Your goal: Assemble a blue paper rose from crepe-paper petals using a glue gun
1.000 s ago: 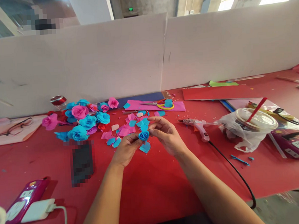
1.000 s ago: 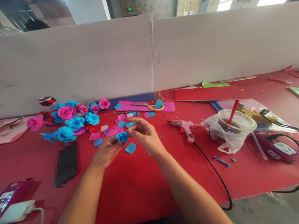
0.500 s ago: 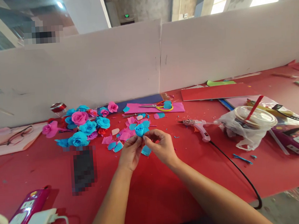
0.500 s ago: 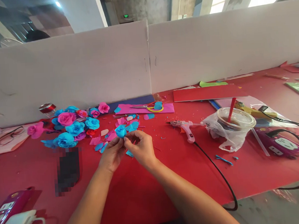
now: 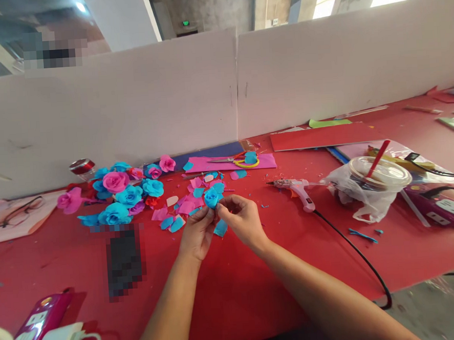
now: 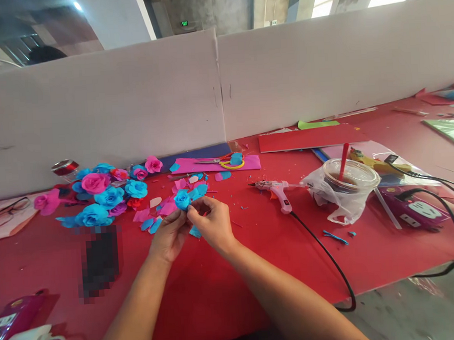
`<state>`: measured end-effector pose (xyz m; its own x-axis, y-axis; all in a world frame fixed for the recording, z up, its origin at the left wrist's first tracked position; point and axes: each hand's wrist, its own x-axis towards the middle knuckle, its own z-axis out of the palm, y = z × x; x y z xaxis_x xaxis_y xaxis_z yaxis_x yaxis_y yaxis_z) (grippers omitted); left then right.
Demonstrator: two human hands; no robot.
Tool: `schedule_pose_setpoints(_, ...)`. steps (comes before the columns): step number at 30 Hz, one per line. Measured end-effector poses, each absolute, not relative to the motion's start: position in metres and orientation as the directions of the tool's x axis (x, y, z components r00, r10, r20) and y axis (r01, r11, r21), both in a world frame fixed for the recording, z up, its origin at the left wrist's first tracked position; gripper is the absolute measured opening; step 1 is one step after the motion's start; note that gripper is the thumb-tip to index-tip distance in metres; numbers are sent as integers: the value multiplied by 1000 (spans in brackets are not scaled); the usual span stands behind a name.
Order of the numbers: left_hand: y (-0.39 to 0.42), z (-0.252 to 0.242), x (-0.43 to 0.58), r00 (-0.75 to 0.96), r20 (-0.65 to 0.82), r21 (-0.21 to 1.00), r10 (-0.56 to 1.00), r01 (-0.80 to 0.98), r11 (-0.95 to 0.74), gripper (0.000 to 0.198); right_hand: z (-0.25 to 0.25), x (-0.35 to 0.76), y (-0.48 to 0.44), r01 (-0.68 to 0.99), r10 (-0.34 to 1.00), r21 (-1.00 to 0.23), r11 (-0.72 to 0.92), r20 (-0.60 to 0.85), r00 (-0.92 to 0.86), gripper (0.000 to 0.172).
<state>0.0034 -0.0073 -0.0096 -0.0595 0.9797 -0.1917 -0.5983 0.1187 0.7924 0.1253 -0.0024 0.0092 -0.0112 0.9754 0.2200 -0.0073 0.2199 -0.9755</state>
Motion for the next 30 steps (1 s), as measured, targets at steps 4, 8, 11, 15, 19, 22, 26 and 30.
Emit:
schedule_pose_setpoints(4, -8, -10, 6, -59, -208, 759, 976, -639, 123, 25, 13, 124, -4, -110, 980, -975, 195, 198, -17, 7)
schedule_pose_setpoints(8, -9, -8, 8, -71, -226, 720, 972, -684, 118, 26, 13, 122, -3, -267, 986, -955, 131, 154, -66, 6)
schedule_pose_setpoints(11, -8, -7, 10, -87, -237, 717, 968, -688, 113, 27, 10, 121, -2, -307, 988, -945, 115, 142, -66, 5)
schedule_pose_setpoints(15, -8, -8, 10, -104, -231, 733, 967, -672, 103, 27, 8, 120, -1, -270, 988, -954, 130, 149, -50, 6)
schedule_pose_setpoints(19, -8, -10, 10, -156, -191, 788, 969, -612, 57, 29, 7, 119, -2, -217, 981, -960, 178, 189, -32, 7)
schedule_pose_setpoints(22, -8, -11, 11, -196, -177, 816, 965, -577, 33, 30, 5, 118, -3, -115, 971, -965, 236, 237, 1, 8)
schedule_pose_setpoints(26, -9, -10, 15, -219, -174, 828, 960, -560, 22, 30, 3, 118, -3, 9, 949, -951, 310, 310, 47, 11)
schedule_pose_setpoints(30, -10, -10, 17, -206, -172, 830, 963, -557, 30, 28, -1, 118, -1, 23, 954, -956, 293, 293, 66, 13)
